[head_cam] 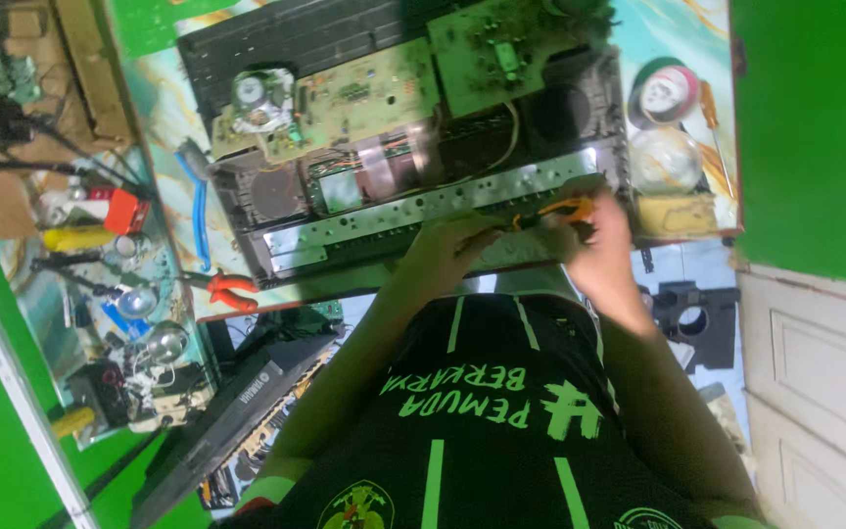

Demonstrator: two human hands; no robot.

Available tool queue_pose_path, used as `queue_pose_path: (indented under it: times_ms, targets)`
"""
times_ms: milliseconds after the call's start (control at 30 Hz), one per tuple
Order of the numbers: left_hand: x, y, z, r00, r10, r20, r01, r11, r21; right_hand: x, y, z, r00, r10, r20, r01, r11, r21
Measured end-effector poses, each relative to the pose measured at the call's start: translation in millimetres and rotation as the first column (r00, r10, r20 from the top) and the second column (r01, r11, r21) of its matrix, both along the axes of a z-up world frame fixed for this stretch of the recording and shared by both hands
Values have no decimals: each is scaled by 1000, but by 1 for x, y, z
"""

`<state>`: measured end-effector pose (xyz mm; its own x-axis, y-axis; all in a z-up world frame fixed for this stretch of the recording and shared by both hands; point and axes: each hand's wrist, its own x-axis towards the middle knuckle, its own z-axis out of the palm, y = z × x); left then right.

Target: The person disassembles a musical keyboard using a screwdriver and a prying tool to disconnect wires and manipulate internal components on a workbench.

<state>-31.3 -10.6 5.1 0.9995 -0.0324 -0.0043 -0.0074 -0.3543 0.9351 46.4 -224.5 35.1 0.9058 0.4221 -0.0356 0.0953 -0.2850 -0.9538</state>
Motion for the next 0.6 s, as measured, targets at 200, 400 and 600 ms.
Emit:
queue_pose_path:
  times_ms: [200,400,600]
  targets:
    - [11,-33,4,966,-118,231,110,993,46,-7,-26,17,995,91,45,-85,990,-111]
    - [31,-74,10,962,-66,264,56,997,46,-3,-64,49,997,-73,17,73,997,-39]
    - [50,-126,-9,992,-68,107,66,997,29,19,-98,55,983,112,144,-82,977,-198]
